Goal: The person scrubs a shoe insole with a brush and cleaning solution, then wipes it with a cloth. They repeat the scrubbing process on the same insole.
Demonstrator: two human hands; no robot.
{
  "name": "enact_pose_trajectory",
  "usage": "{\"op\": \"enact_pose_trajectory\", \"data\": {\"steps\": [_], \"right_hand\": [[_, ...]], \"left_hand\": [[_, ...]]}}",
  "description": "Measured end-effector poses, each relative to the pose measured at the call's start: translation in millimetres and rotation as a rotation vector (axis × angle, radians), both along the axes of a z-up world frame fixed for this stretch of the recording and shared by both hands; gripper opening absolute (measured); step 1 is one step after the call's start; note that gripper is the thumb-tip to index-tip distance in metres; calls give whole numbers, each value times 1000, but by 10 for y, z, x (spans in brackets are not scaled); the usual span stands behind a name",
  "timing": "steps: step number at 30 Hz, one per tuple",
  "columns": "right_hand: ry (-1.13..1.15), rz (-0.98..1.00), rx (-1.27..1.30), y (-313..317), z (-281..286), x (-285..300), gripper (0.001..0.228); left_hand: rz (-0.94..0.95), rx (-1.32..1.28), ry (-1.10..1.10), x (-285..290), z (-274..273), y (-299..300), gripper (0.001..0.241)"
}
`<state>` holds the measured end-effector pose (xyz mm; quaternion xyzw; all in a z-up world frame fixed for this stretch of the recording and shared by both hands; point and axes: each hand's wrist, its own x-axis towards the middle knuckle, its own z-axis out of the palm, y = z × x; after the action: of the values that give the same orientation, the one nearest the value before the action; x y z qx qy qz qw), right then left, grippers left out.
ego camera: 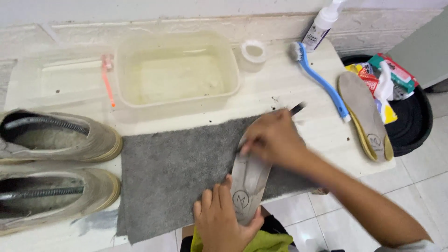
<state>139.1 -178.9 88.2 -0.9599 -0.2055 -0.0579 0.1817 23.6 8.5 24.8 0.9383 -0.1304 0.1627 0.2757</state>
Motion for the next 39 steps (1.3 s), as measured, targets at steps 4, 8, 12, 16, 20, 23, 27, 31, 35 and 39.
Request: {"op": "enact_pose_trajectory", "data": {"steps": [4, 8, 12, 16, 20, 23, 27, 31, 35, 39], "right_hand": [[-140, -254, -172, -258, -30, 184, 37], [-70, 18, 12, -21, -13, 27, 16], [-117, -237, -194, -364, -98, 260, 28], [-15, 70, -43, -18, -9, -31, 29], [-223, -146, -182, -445, 248, 502, 16], [-441, -319, -323, -796, 273, 1114, 16], [-383, -337, -535, -856, 127, 1793, 14], [-337, -324, -733, -769, 33, 2038, 25], [-314, -388, -646, -747, 209, 1968, 19], [-295, -457, -84, -966, 371, 1572, 9]], "left_hand": [[-22, -4, 19, 0, 17, 26, 75], [-4, -19, 24, -13, -20, -8, 76], [-35, 1, 74, -15, 36, 41, 72], [-13, -25, 89, -34, -2, 10, 71], [-50, -49, 51, 7, 6, 72, 79], [-56, -77, 64, -11, 27, 84, 81], [-76, -8, 104, -16, -12, 101, 86], [-26, 13, 50, 0, -59, 68, 85], [-23, 25, -33, 15, -37, 73, 85], [-32, 4, -17, 7, -8, 65, 80]]}}
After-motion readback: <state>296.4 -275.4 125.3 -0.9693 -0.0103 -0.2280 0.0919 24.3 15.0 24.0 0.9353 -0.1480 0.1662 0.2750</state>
